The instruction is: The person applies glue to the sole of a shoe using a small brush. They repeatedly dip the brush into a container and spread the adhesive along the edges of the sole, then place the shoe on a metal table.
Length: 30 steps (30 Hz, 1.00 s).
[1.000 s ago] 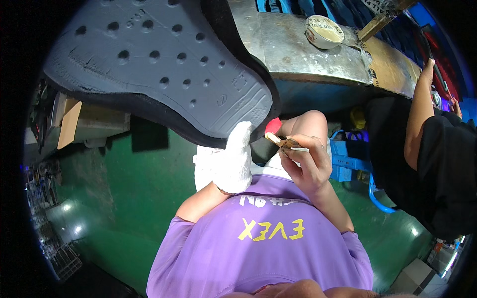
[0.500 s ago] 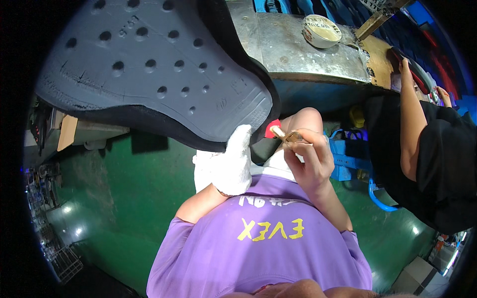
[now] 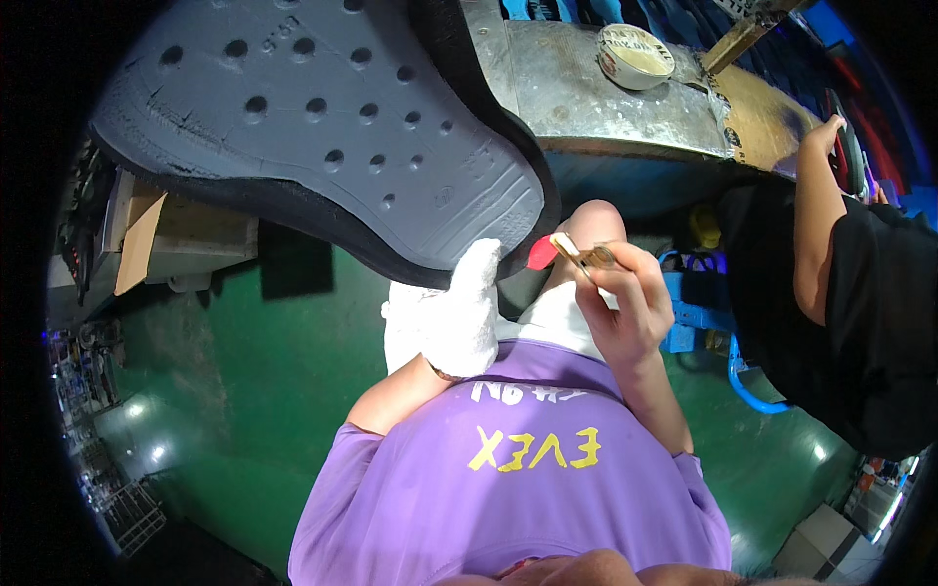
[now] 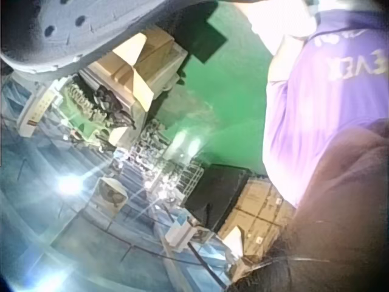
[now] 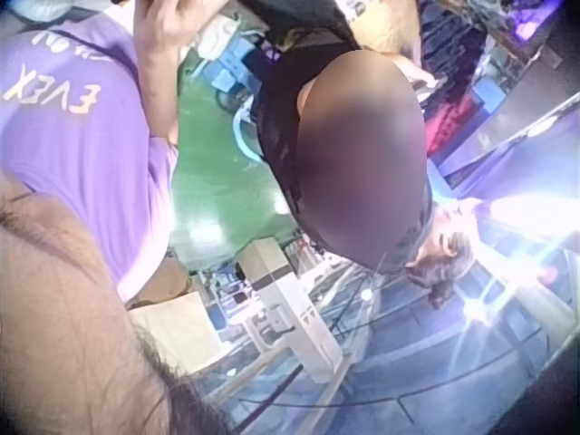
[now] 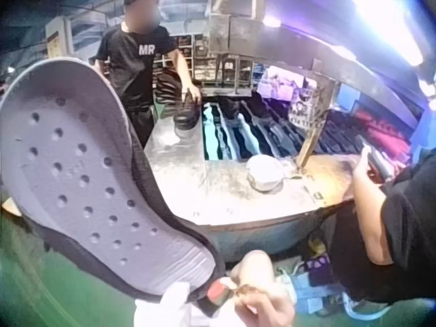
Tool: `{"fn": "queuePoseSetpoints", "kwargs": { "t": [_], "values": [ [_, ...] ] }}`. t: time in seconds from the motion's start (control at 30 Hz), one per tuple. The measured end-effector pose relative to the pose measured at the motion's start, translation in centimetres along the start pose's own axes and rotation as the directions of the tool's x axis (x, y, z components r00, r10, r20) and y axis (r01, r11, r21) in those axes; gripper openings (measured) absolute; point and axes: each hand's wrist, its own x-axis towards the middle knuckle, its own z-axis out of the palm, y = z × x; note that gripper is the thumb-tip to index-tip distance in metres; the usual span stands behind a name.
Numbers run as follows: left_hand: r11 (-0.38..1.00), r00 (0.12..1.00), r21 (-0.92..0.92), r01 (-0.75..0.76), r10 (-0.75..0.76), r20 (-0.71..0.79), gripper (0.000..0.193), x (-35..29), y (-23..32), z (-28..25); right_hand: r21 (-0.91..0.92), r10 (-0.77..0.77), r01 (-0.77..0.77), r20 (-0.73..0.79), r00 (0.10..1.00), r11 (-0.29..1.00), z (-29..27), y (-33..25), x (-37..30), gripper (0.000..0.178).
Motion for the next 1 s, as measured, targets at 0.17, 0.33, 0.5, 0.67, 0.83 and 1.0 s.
{"fn": "queuePoseSetpoints", "kwargs": {
  "t": [0.17,0.33,0.5,0.67,0.83,1.0],
  "values": [
    [0.989,0.988,-0.024,-0.148,0.149,0.039,0.04,0.5,-1.1,-1.0,0.078,-0.028,0.023,0.057,0.998,0.997,0.5,0.1,-0.2,0.028],
    [0.962,0.969,0.159,-0.222,0.236,-0.074,0.051,1.4,-1.0,-0.7,0.114,-0.055,0.041,0.124,0.991,0.993,0.5,-0.5,-0.8,0.026],
    [0.58,0.845,0.631,-0.514,0.47,0.255,0.052,1.3,-1.1,-2.7,0.156,-0.106,0.08,0.164,0.981,0.985,0.6,-1.5,-1.2,0.025],
    [0.985,0.98,0.108,-0.132,0.146,-0.133,0.05,1.2,0.0,-0.4,0.172,-0.051,0.039,0.067,0.996,0.984,-0.3,-1.4,-0.9,0.025],
    [0.991,0.992,-0.086,-0.104,0.097,-0.082,0.048,1.1,0.0,-0.1,0.119,-0.039,0.028,0.096,0.995,0.993,0.0,-1.3,-0.5,0.027],
    [0.952,0.997,-0.298,-0.068,0.072,0.001,0.046,1.4,-1.5,-1.5,0.111,-0.011,0.004,0.065,0.998,0.994,0.1,-1.2,-0.7,0.028]
  ]
}}
